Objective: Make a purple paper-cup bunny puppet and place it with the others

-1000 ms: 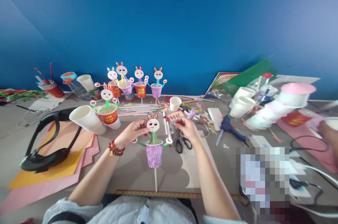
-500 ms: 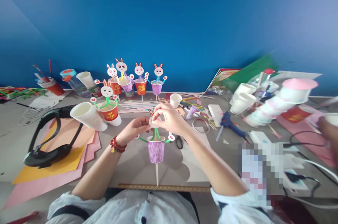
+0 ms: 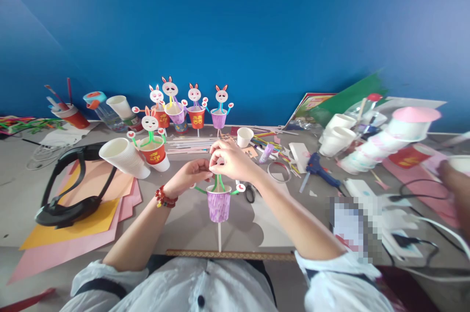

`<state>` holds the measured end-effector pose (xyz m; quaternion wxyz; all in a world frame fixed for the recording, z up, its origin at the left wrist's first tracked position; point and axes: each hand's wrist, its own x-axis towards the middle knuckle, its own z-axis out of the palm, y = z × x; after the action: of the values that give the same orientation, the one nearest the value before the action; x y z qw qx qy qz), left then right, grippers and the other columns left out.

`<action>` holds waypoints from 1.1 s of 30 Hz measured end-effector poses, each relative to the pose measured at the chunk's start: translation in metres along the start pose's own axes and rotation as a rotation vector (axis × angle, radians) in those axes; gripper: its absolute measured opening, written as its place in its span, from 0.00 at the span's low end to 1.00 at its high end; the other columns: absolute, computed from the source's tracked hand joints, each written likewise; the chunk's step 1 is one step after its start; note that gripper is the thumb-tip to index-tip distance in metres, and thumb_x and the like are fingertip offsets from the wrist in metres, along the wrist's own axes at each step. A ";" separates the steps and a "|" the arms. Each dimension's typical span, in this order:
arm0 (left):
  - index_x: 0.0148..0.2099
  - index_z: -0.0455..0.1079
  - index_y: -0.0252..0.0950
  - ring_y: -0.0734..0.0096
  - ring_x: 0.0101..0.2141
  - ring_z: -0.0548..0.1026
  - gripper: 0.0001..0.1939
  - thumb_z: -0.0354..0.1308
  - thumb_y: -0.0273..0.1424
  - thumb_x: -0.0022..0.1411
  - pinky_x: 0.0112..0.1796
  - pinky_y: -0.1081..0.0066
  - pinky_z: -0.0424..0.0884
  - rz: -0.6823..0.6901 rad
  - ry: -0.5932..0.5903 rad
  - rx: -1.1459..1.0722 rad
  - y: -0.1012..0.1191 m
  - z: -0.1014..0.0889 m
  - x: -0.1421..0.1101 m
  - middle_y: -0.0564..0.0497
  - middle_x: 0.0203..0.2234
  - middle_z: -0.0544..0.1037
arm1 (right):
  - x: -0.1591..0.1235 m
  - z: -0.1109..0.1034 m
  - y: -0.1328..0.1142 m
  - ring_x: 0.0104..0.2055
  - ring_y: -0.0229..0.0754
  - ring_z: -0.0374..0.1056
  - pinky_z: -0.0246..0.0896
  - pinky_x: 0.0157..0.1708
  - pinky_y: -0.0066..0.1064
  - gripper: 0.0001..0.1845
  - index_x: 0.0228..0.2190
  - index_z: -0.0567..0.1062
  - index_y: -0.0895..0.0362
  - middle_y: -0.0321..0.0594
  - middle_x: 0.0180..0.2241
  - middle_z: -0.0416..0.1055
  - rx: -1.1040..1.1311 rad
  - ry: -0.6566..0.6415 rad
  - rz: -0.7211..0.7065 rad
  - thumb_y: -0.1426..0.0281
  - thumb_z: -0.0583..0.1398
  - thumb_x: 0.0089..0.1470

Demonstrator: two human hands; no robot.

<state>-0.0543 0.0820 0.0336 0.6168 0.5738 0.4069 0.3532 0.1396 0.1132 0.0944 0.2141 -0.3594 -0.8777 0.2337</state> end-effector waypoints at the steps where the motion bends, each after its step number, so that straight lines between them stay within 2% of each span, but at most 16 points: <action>1: 0.40 0.71 0.34 0.70 0.31 0.76 0.13 0.65 0.36 0.55 0.30 0.74 0.70 0.010 -0.001 -0.009 -0.002 0.000 0.001 0.49 0.32 0.78 | 0.000 0.001 0.001 0.52 0.48 0.63 0.60 0.52 0.42 0.05 0.26 0.78 0.53 0.39 0.45 0.70 0.013 -0.009 -0.001 0.75 0.65 0.51; 5: 0.40 0.72 0.33 0.71 0.32 0.76 0.14 0.66 0.36 0.55 0.36 0.71 0.71 0.046 -0.020 -0.053 -0.006 -0.001 0.002 0.48 0.33 0.78 | 0.001 0.006 0.005 0.52 0.49 0.63 0.65 0.47 0.39 0.05 0.26 0.77 0.54 0.41 0.45 0.69 0.062 -0.018 0.004 0.76 0.64 0.51; 11: 0.40 0.72 0.33 0.70 0.33 0.75 0.15 0.66 0.37 0.55 0.37 0.70 0.71 0.044 -0.033 -0.097 -0.006 -0.001 0.003 0.48 0.33 0.77 | 0.001 0.010 0.008 0.50 0.47 0.64 0.67 0.44 0.37 0.06 0.26 0.77 0.54 0.41 0.45 0.68 0.070 -0.002 0.009 0.76 0.64 0.51; 16: 0.39 0.72 0.33 0.71 0.32 0.75 0.15 0.67 0.37 0.54 0.38 0.70 0.71 0.047 -0.034 -0.106 -0.006 -0.001 0.002 0.49 0.32 0.77 | 0.001 0.011 0.011 0.50 0.48 0.64 0.67 0.46 0.39 0.05 0.27 0.77 0.54 0.41 0.45 0.69 0.061 -0.002 -0.009 0.76 0.64 0.51; 22: 0.40 0.73 0.32 0.70 0.32 0.75 0.15 0.67 0.37 0.54 0.38 0.70 0.71 0.051 -0.041 -0.109 -0.006 -0.001 0.002 0.49 0.32 0.77 | 0.002 0.013 0.012 0.49 0.47 0.65 0.67 0.43 0.36 0.05 0.26 0.77 0.54 0.41 0.44 0.70 0.074 0.000 0.003 0.76 0.64 0.51; 33: 0.38 0.72 0.32 0.69 0.35 0.75 0.12 0.65 0.35 0.57 0.38 0.70 0.71 0.063 -0.049 -0.117 -0.007 -0.001 0.003 0.49 0.32 0.77 | 0.001 0.018 0.012 0.49 0.47 0.66 0.64 0.47 0.39 0.06 0.26 0.76 0.55 0.41 0.44 0.71 -0.001 0.036 -0.005 0.77 0.64 0.50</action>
<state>-0.0546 0.0844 0.0260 0.6475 0.5578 0.3524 0.3814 0.1356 0.1171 0.0738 0.2302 -0.3613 -0.8748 0.2263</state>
